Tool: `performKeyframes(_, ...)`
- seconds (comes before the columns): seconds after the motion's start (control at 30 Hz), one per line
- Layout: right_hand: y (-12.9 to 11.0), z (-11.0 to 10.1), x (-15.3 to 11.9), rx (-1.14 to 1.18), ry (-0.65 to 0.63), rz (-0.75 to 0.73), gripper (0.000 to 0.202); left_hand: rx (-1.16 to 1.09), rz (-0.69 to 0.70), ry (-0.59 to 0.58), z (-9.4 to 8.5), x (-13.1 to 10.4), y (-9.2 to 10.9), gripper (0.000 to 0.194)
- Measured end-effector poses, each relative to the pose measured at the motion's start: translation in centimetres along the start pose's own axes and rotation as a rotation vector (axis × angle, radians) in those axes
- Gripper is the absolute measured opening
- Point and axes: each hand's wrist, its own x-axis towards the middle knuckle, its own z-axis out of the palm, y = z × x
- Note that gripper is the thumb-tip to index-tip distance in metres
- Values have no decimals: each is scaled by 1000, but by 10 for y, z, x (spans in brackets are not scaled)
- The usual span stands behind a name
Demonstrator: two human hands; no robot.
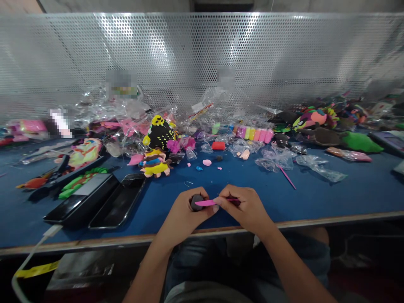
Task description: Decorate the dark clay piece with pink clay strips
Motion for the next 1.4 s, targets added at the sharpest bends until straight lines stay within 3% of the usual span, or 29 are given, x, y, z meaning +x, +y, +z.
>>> performKeyframes(0.13, 1, 0, -1, -6, 98, 29, 27, 36, 3, 9, 0, 0, 1, 29)
performKeyframes(0.3, 2, -2, -2, 37, 25, -83, 21, 26, 2, 15, 1, 1, 0, 28)
performKeyframes(0.43, 2, -2, -2, 45, 90, -80, 21, 10, -4, 22, 2, 1, 0, 28)
performKeyframes(0.6, 3, 2, -2, 9, -31, -89, 20, 28, 25, 26, 2, 1, 0, 25)
performKeyframes(0.8, 2, 2, 0, -31, 49, -12, 24, 22, -23, -2, 3, 1, -1, 29)
performKeyframes(1.03, 2, 0, -2, 4, 150, 21, 26, 37, 10, 46, 3, 1, -2, 27)
performKeyframes(1.17, 2, 1, -2, 48, 85, -21, 27, 114, 35, 66, 9, 0, -4, 25)
performKeyframes(1.33, 3, 2, 2, 51, -67, 59, 30, 233, 34, 100, 13, -1, -7, 30)
performKeyframes(1.4, 4, 2, 2, 59, -66, 64, 31, 224, 29, 95, 13, -1, -8, 31)
